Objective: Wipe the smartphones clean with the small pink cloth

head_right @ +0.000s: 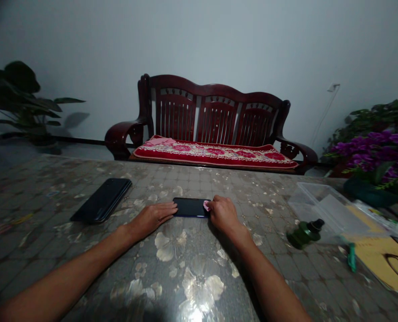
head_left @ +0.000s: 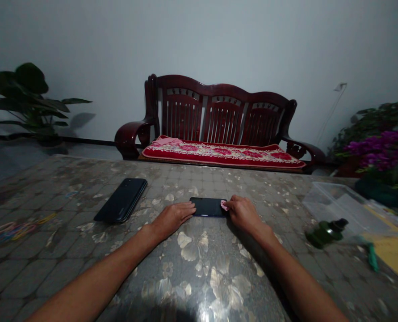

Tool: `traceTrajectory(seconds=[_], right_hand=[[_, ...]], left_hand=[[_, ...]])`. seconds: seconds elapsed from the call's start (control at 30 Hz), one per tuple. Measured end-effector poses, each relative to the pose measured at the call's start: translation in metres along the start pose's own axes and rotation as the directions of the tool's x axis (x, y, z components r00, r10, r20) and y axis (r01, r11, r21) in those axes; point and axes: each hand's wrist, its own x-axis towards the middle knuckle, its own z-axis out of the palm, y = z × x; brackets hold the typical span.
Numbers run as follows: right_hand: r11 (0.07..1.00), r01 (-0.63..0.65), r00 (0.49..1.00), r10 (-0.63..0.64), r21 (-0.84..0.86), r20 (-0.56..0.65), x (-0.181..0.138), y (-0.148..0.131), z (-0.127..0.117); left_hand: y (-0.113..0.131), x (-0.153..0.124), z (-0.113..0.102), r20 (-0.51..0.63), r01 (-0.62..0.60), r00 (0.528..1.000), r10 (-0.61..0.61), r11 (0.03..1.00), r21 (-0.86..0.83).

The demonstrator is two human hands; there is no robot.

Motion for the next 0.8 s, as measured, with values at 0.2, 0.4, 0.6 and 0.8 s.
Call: traceTrajectory(seconds=[0.2, 0.4, 0.6, 0.8], right_hand=[[0.994, 0.11, 0.994, -0.111, 0.022, 0.024, -0.01, -0.006, 0.0], [1.0, 0.019, 1.0, -0.019, -0.01, -0.012, -0.009, -0.004, 0.003], [0.999, -0.027, 0.998, 0.026, -0.029, -0.054, -0.003, -0.017, 0.009], [0.999, 0.03, 0.998, -0.032, -0.029, -0.06, -0.006, -0.024, 0.015]], left_hand=[[-0.001, -0.001, 0.005, -0.027, -0.002, 1.0, 0.002, 1.0, 0.017], [-0.003, -0.001, 0.006, -0.018, -0.02, 1.0, 0.02, 1.0, 0.021], [0.0, 0.0, 0.002, 0.0, -0.008, 1.0, 0.008, 1.0, 0.024], [0.0, 0.0, 0.004, -0.014, 0.001, 1.0, -0.001, 1.0, 0.01]])
